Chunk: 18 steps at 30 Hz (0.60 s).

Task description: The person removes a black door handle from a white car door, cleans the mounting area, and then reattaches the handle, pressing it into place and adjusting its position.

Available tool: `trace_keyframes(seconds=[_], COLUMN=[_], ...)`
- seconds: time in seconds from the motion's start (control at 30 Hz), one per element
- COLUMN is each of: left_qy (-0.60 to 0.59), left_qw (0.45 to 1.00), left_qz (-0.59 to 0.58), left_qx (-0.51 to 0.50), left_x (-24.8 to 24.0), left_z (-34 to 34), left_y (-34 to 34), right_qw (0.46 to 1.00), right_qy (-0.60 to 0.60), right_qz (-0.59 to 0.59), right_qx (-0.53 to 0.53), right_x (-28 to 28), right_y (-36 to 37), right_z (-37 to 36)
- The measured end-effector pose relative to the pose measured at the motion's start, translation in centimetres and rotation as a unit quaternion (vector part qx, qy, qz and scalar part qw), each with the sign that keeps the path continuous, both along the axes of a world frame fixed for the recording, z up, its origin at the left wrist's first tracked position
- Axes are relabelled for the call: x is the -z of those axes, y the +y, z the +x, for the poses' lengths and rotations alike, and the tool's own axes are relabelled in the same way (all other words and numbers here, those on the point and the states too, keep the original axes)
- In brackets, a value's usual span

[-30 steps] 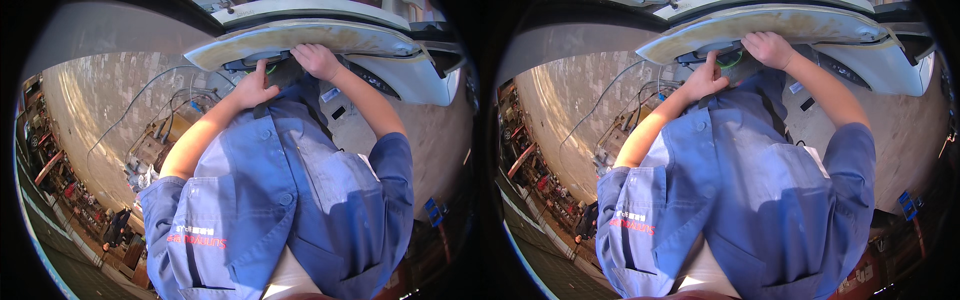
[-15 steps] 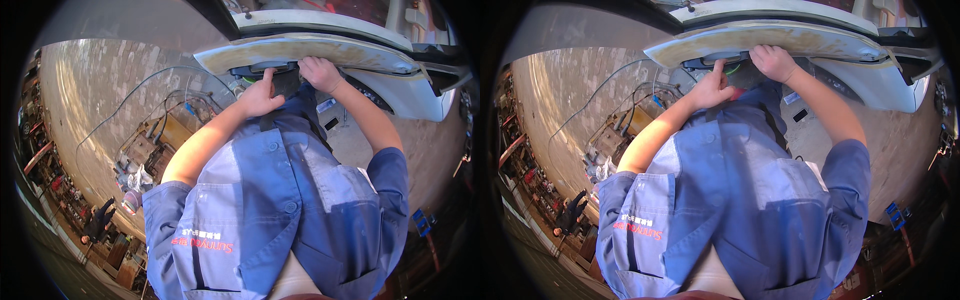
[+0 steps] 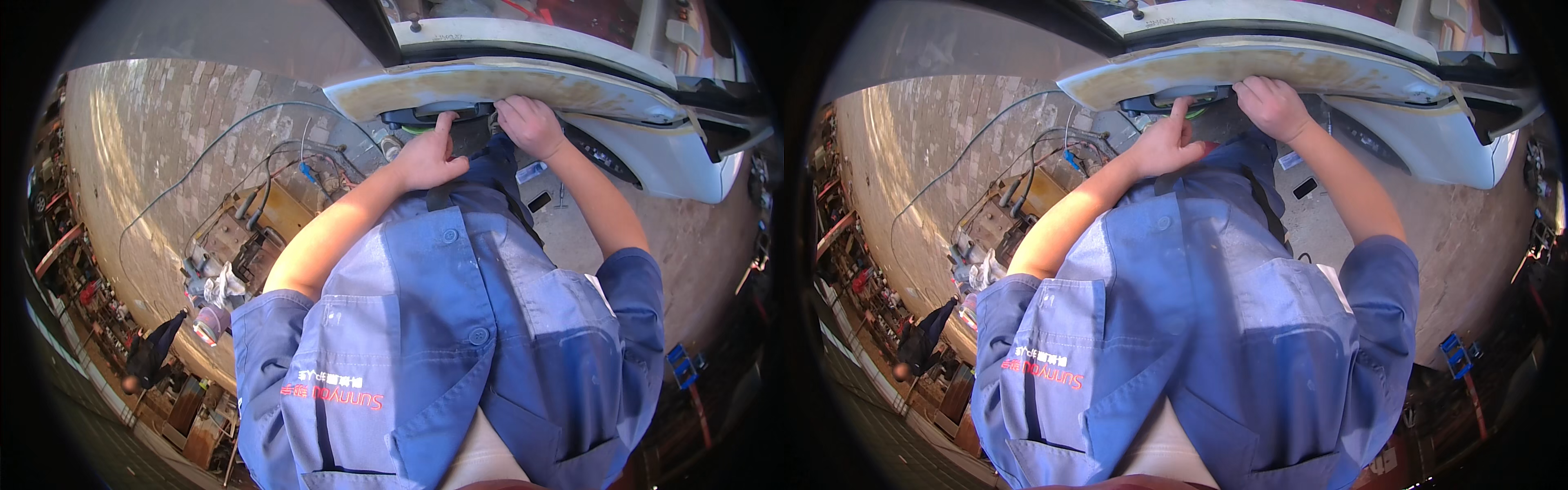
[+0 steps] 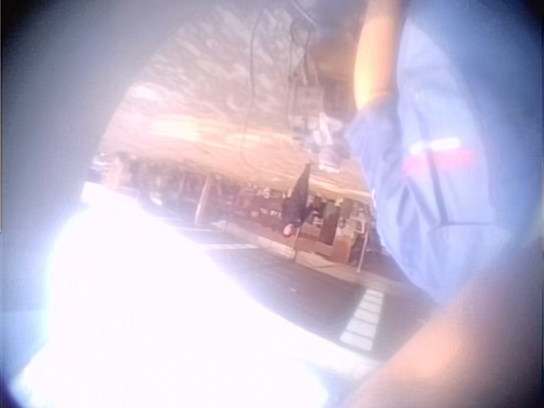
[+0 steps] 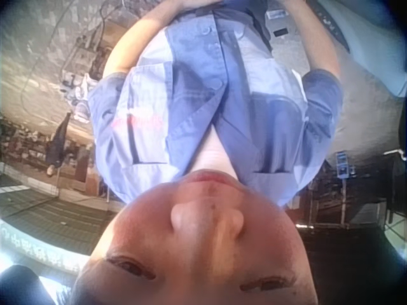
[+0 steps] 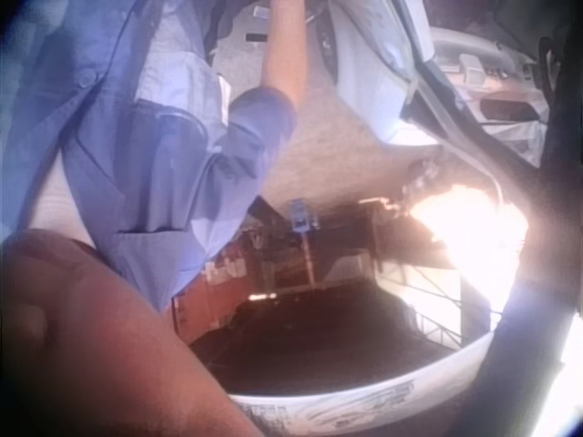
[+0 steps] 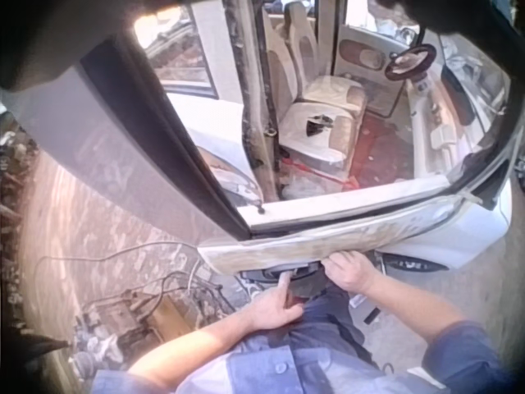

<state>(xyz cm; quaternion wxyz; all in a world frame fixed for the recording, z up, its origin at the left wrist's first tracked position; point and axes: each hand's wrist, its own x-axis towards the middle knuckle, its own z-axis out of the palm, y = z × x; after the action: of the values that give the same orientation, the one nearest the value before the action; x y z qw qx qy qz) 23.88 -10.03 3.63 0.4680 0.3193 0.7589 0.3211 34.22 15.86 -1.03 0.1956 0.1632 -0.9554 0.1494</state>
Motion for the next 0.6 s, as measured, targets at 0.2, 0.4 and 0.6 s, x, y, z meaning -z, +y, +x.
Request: trace_keyframes(seconds=[0.2,0.4,0.6], left_qy=[-0.007,-0.004,-0.008], left_qw=[1.0,1.0,1.0], left_qz=[0.014,0.02,0.006], left_qx=[-0.003,-0.005,0.005], left_x=[0.5,0.54,0.05], left_z=[0.2,0.23,0.0], left_y=[-0.32,-0.32,-0.22], right_qw=[1.0,0.999,0.998], right_qy=[0.01,-0.003,-0.011], right_qz=[0.019,0.044,0.053], right_qx=[-0.011,-0.024,-0.009], right_x=[0.07,-0.04,0.14], right_y=[0.11,0.23,-0.22], right_z=[-0.07,-0.29,-0.26])
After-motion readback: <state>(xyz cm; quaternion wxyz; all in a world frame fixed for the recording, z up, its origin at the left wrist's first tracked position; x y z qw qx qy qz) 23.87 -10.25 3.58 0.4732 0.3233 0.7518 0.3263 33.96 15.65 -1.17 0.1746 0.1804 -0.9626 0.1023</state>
